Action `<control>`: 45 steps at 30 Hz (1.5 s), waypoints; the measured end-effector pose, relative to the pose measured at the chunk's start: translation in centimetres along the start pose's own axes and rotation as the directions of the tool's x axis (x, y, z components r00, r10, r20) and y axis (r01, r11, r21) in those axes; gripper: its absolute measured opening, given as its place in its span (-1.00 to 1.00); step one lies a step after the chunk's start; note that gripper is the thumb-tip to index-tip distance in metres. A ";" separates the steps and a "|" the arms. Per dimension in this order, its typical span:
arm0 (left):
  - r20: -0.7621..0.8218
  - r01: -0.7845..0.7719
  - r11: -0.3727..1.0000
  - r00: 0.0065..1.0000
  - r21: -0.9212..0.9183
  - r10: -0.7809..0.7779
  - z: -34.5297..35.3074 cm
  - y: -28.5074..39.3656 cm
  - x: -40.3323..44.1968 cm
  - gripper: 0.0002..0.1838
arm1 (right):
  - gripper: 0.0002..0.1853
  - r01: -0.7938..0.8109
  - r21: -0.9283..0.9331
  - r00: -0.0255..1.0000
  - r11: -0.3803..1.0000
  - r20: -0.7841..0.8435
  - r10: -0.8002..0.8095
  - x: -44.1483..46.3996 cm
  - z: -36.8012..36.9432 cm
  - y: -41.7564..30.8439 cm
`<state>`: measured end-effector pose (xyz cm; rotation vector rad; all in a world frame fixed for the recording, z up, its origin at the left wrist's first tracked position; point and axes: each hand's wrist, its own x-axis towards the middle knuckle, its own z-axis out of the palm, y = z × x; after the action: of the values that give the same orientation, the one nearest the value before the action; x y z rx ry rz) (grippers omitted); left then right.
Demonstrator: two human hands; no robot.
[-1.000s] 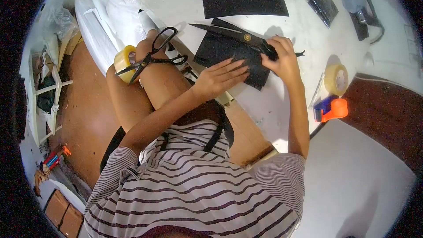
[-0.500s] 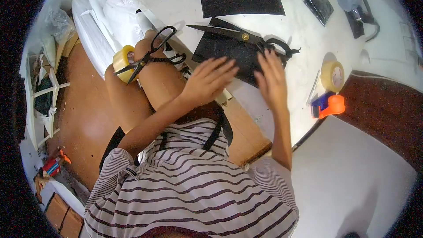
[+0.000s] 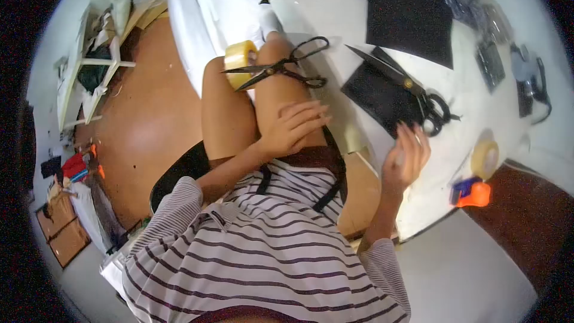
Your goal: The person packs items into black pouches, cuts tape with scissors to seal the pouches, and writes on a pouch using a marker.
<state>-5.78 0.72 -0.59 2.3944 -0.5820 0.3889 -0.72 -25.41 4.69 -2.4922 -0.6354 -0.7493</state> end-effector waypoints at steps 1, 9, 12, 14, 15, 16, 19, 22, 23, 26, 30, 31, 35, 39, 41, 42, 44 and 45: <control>-0.004 0.006 1.000 1.000 0.015 -0.006 -1.1 -0.2 -1.1 -0.46 | -0.65 0.045 0.144 0.998 0.989 0.039 -0.051 1.1 1.3 -1.2; -0.365 0.375 0.927 0.860 -0.022 -0.356 -5.6 -2.0 -7.5 -0.47 | -0.53 0.459 0.081 0.821 0.885 0.343 -0.457 7.1 14.5 -8.2; -0.407 0.414 0.909 0.821 -0.059 -0.400 -6.6 -2.2 -9.0 -0.47 | -0.57 0.516 -0.044 0.803 0.856 0.374 -0.464 7.7 16.1 -8.7; -0.424 0.475 0.873 0.772 -0.110 -0.473 -6.5 -2.5 -9.7 -0.47 | -0.59 0.533 -0.062 0.783 0.844 0.414 -0.464 8.1 16.4 -8.5; -0.431 0.484 0.869 0.766 -0.103 -0.477 -6.7 -2.7 -9.9 -0.47 | -0.61 0.542 -0.084 0.766 0.836 0.458 -0.451 8.2 16.6 -8.3; -0.439 0.511 0.840 0.723 -0.181 -0.534 -6.8 -2.9 -10.0 -0.47 | -0.65 0.510 -0.050 0.789 0.859 0.426 -0.444 7.8 17.4 -7.8; -0.538 0.511 0.823 0.633 -0.250 -0.556 -6.4 -4.7 -10.7 -0.52 | -0.34 0.576 0.093 0.662 0.812 0.530 -0.530 7.7 17.2 -5.7; -0.507 0.662 0.661 0.459 -0.352 -0.729 -6.8 -7.3 -11.4 -0.57 | -0.12 0.643 0.170 0.524 0.746 0.613 -0.591 10.1 13.6 -6.8; -0.543 0.605 0.700 0.467 -0.379 -0.698 -6.8 -8.6 -11.4 -0.59 | -0.12 0.644 0.177 0.518 0.745 0.616 -0.594 10.8 13.1 -6.7; -0.500 0.553 0.773 0.597 -0.309 -0.627 -8.9 -10.5 -10.2 -0.57 | -0.10 0.708 0.249 0.396 0.661 0.635 -0.663 13.0 12.1 -6.4; -0.354 0.439 0.892 0.821 -0.112 -0.448 -9.7 -12.6 -7.9 -0.49 | -0.14 0.755 0.276 0.359 0.595 0.586 -0.727 14.6 11.7 -6.0; -0.352 0.445 0.888 0.818 -0.114 -0.455 -9.8 -13.1 -7.4 -0.49 | -0.14 0.753 0.282 0.354 0.594 0.587 -0.728 14.9 11.3 -6.3; -0.248 0.335 0.942 0.910 -0.032 -0.332 -10.1 -14.2 -6.5 -0.56 | -0.19 0.568 0.394 0.365 0.723 0.667 -0.650 15.3 10.1 -7.5; -0.228 0.305 0.949 0.921 -0.077 -0.314 -10.3 -14.2 -6.0 -0.68 | -0.26 0.275 0.444 0.411 0.853 0.748 -0.521 14.4 9.3 -8.1; -0.237 0.303 0.945 0.916 -0.126 -0.325 -10.4 -14.5 -5.8 -0.72 | -0.23 0.244 0.448 0.399 0.860 0.762 -0.510 13.9 8.8 -8.3; -0.251 0.296 0.939 0.909 -0.172 -0.333 -10.4 -14.7 -5.7 -0.76 | -0.21 0.192 0.471 0.372 0.861 0.777 -0.508 13.6 8.4 -8.4; -0.266 0.295 0.934 0.902 -0.200 -0.342 -10.3 -15.4 -5.6 -0.79 | -0.15 0.117 0.528 0.332 0.841 0.777 -0.534 12.8 6.8 -8.9; -0.281 0.294 0.928 0.893 -0.228 -0.352 -10.1 -15.6 -5.5 -0.82 | -0.15 0.115 0.527 0.330 0.842 0.779 -0.533 12.7 5.9 -9.2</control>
<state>-4.07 19.84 -3.20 2.1417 -0.0614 0.5346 6.02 -11.25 10.50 -2.1909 -1.5431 0.7709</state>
